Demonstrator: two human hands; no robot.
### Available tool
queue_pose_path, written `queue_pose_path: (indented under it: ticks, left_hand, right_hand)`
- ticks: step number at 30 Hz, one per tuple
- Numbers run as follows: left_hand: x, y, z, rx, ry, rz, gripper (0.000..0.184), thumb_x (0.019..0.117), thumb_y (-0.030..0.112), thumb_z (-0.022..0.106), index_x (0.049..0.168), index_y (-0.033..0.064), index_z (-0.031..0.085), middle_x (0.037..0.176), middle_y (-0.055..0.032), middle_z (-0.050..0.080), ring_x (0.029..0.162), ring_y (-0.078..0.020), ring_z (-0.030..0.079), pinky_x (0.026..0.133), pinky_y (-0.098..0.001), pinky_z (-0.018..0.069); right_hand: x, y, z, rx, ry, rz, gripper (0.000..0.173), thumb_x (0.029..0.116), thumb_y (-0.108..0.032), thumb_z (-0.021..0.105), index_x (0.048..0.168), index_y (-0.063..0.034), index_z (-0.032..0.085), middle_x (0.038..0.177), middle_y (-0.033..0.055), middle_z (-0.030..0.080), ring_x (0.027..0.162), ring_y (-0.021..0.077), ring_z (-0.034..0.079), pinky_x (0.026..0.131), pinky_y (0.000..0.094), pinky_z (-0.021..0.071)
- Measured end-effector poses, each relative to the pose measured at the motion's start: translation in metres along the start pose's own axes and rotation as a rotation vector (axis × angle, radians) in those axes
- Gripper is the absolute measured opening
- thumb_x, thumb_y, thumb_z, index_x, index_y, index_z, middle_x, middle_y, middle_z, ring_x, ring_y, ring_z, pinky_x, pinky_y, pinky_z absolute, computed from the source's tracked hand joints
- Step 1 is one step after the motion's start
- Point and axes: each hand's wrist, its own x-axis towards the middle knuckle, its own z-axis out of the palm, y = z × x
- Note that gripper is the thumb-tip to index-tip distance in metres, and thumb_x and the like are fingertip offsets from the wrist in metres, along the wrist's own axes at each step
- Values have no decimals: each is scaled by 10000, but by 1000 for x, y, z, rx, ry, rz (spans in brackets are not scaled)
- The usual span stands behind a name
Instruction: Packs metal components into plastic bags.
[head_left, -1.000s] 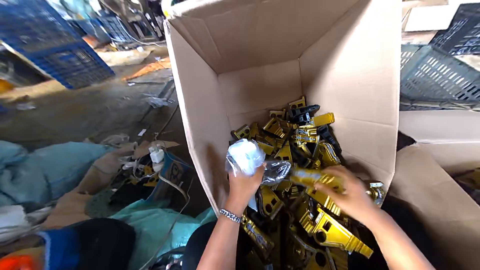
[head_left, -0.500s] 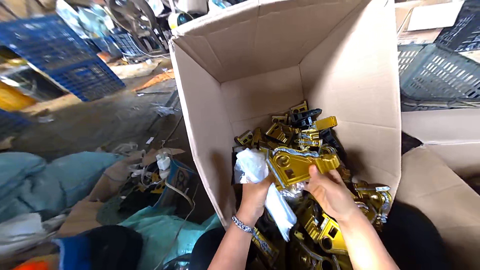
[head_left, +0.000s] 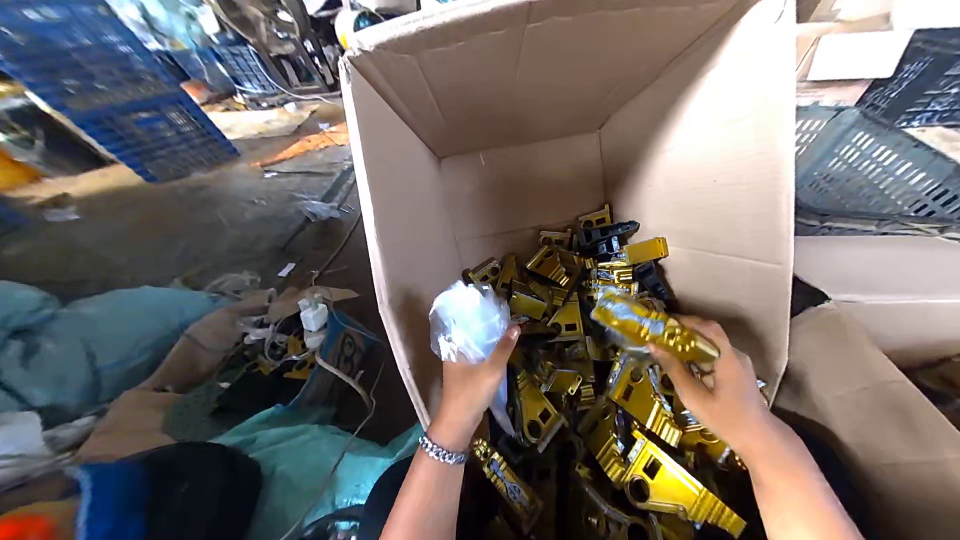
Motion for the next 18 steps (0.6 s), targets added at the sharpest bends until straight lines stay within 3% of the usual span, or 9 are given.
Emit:
queue_pose_path:
  ticks: [3, 6, 8, 9, 11, 12, 14, 16, 18]
  left_hand:
    - [-5, -6, 13, -93, -177, -41, 349, 873, 21, 692, 1194, -61, 582, 1094, -83, 740, 1006, -147, 712, 903, -317, 588]
    - [-5, -6, 29, -169, -153, -61, 236, 855, -49, 708, 1071, -20, 617, 958, -53, 758, 928, -121, 728, 885, -295, 596]
    - [-7, -14, 31, -44, -48, 46, 419, 797, -24, 792, 1146, -68, 565, 958, -56, 730, 907, -85, 714, 877, -256, 596]
    - [-9, -21, 29, 70, -18, 149, 553, 782, 25, 822, 1222, -135, 527, 1036, -100, 713, 967, -71, 697, 915, -234, 575]
    - [-13, -29, 25, 239, 7, 347, 659, 772, 74, 818, 1255, -233, 490, 1141, -213, 675, 1083, -73, 656, 988, -213, 517]
    - [-13, -29, 25, 271, 18, 391, 627, 779, 77, 804, 1231, -238, 507, 1132, -223, 678, 1083, -66, 657, 985, -205, 514]
    - [-13, -23, 26, 266, 38, 327, 504, 812, 52, 774, 1183, -207, 551, 1061, -168, 701, 1005, -22, 671, 925, -178, 538]
    - [-16, -14, 23, 221, 42, 152, 512, 849, 41, 765, 1235, -183, 515, 1062, -141, 681, 983, -29, 658, 905, -185, 541]
    - [-24, -13, 25, 230, 29, 124, 536, 836, 46, 777, 1246, -174, 511, 1058, -136, 685, 982, -31, 665, 903, -190, 547]
  right_hand:
    - [-7, -15, 4, 215, -127, -140, 347, 953, -182, 680, 1237, 10, 622, 1232, 90, 699, 1160, -13, 626, 1000, 145, 504]
    - [-12, -20, 15, 277, -170, -160, 349, 967, -181, 667, 1240, 30, 613, 1217, 108, 700, 1154, -4, 631, 997, 141, 498]
    - [-15, -22, 16, 235, -178, -75, 379, 979, -230, 659, 1226, 50, 594, 1112, 79, 722, 1033, -58, 651, 917, 107, 519]
    - [-16, -24, 16, 187, -179, -23, 404, 986, -261, 647, 1221, 60, 578, 1060, 82, 727, 984, -57, 663, 883, 112, 531]
    - [-15, -25, 19, 55, -121, 7, 425, 987, -280, 629, 1218, 72, 573, 1053, 118, 728, 987, 5, 679, 888, 153, 531]
    - [-14, -23, 20, -15, -78, -33, 376, 970, -248, 625, 1199, 48, 593, 1105, 130, 725, 1047, 61, 680, 939, 188, 525]
    - [-13, -22, 27, -140, -36, -146, 261, 908, -173, 618, 1117, -17, 627, 1204, 140, 716, 1151, 245, 674, 1033, 395, 514]
    - [-18, -21, 40, -259, -70, -218, 188, 850, -107, 643, 1023, -35, 635, 1188, 141, 717, 1092, 327, 701, 988, 529, 534]
    - [-17, -16, 49, -285, -143, -160, 224, 820, -70, 699, 1019, 27, 664, 1158, 190, 709, 1021, 378, 720, 901, 566, 572]
